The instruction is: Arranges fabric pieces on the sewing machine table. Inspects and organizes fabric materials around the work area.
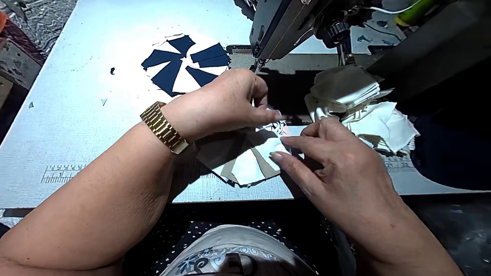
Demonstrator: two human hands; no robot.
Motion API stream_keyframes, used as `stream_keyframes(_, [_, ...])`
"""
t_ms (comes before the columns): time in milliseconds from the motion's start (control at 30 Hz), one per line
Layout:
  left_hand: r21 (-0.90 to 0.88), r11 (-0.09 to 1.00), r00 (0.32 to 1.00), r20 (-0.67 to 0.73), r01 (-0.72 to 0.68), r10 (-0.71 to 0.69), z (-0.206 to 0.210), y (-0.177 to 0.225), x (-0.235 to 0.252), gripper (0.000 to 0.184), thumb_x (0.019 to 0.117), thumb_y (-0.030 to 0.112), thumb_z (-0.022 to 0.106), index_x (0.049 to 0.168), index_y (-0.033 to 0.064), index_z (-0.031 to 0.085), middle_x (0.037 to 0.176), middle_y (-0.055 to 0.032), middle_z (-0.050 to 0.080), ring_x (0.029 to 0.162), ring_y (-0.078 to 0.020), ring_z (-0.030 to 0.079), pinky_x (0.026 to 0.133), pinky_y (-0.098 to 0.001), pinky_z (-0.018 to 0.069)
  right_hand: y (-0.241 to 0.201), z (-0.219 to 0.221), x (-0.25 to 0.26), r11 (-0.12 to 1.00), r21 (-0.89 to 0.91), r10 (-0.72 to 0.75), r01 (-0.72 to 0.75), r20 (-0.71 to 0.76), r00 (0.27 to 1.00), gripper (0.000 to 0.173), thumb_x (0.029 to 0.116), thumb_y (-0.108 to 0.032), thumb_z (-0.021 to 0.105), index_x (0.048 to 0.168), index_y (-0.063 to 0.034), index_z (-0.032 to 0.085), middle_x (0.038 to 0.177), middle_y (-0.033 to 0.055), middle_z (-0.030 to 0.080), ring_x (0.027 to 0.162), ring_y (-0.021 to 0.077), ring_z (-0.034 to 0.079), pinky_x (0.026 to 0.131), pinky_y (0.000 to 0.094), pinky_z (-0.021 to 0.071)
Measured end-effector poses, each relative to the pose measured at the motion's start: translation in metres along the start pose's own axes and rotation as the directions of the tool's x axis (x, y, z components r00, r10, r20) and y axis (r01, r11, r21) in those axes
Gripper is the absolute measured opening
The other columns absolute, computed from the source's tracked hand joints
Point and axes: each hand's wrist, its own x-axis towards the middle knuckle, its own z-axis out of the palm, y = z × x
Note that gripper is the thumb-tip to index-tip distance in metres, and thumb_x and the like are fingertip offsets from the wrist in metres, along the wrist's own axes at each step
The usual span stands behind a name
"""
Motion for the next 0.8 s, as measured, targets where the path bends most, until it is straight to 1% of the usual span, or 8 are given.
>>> stream_keyframes(67, [-0.313,0.95,1.0,-0.005,-0.018,0.018,0.0,0.0,0.001,0.03,0.1038,0.026,0.061,0.082,0.007,0.065,0.065,0.0032,0.056,0.056,-0.0013,0.051,0.052,-0.0177,0.0407,-0.003,-0.003,0.001,0.996,0.08,-0.023,0.026,-0.049,0.999,0.032,0.099,-0.028,0.061,0.113,-0.0033,0.076,0.099,0.01,0.061,0.081,0.0188,0.058,0.066,0.0332,0.0481])
stream_keyframes(133, [-0.62,0.783,0.999,0.04,0.039,-0.019,0.0,0.003,0.0,0.028,0.1088,0.02,0.05,0.091,0.005,0.065,0.071,0.0016,0.061,0.056,-0.001,0.055,0.051,-0.0151,0.045,-0.007,-0.001,0.002,0.988,0.131,-0.079,0.086,-0.057,0.995,0.028,0.0982,-0.021,0.062,0.113,-0.0021,0.075,0.1,0.0095,0.061,0.081,0.0148,0.058,0.067,0.0273,0.0493])
stream_keyframes(200, [-0.783,0.612,0.993,0.102,0.115,-0.055,0.002,0.008,-0.003,0.025,0.1104,0.017,0.043,0.101,0.0047,0.063,0.076,-0.0003,0.062,0.056,-0.0019,0.054,0.05,-0.0147,0.0463,-0.007,0.007,0.001,0.98,0.159,-0.114,0.116,-0.018,0.993,0.024,0.0972,-0.022,0.062,0.106,-0.0042,0.076,0.099,0.0079,0.061,0.082,0.015,0.059,0.068,0.0281,0.0512])
stream_keyframes(367, [-0.838,0.518,0.984,0.167,0.172,-0.057,0.002,0.009,-0.005,0.031,0.1027,-0.001,0.045,0.132,0.0038,0.055,0.089,-0.0027,0.062,0.074,-0.0078,0.063,0.07,-0.0233,0.0569,0.0,0.004,0.0,0.966,0.249,-0.073,0.066,0.016,0.997,0.026,0.0972,-0.03,0.061,0.102,-0.0111,0.077,0.098,-0.0012,0.059,0.084,0.0042,0.058,0.068,0.0184,0.0499])
stream_keyframes(433, [-0.831,0.525,0.983,0.17,0.184,-0.076,0.002,0.011,-0.005,0.037,0.102,-0.003,0.048,0.138,0.0045,0.052,0.09,-0.0052,0.062,0.073,-0.0088,0.062,0.067,-0.023,0.0549,0.007,-0.008,0.001,0.965,0.261,-0.025,0.034,-0.035,0.999,0.026,0.0982,-0.027,0.06,0.106,-0.0087,0.077,0.101,0.0014,0.064,0.084,0.0045,0.061,0.07,0.0204,0.0529])
stream_keyframes(567, [-0.875,0.438,0.978,0.176,0.206,-0.109,0.008,0.013,-0.003,0.039,0.1029,-0.006,0.047,0.141,0.0039,0.047,0.101,-0.0131,0.065,0.086,-0.0189,0.07,0.079,-0.0337,0.061,0.013,-0.03,0.002,0.958,0.285,0.045,0.02,-0.221,0.974,0.022,0.0983,-0.02,0.062,0.107,-0.0039,0.074,0.104,0.0051,0.066,0.09,0.0091,0.064,0.078,0.0257,0.0562])
stream_keyframes(700, [-0.88,0.396,0.96,0.193,0.261,-0.204,0.016,0.021,-0.003,0.036,0.1039,-0.002,0.046,0.138,0.0075,0.052,0.093,-0.0064,0.061,0.067,-0.0075,0.06,0.06,-0.0199,0.0527,-0.008,-0.031,0.004,0.939,0.291,-0.107,0.185,-0.263,0.959,0.019,0.0966,-0.015,0.064,0.108,-0.0024,0.073,0.114,0.0081,0.066,0.104,0.0116,0.064,0.088,0.0265,0.0559])
stream_keyframes(800, [-0.899,0.308,0.942,0.251,0.312,-0.223,0.019,0.023,-0.002,0.037,0.1033,-0.003,0.044,0.139,0.0072,0.051,0.087,-0.0068,0.06,0.062,-0.0084,0.059,0.056,-0.0211,0.053,-0.017,-0.023,0.009,0.952,0.192,-0.191,0.239,-0.241,0.952,0.017,0.0957,-0.011,0.064,0.103,0.0,0.076,0.11,0.013,0.07,0.102,0.0152,0.066,0.087,0.0269,0.055])
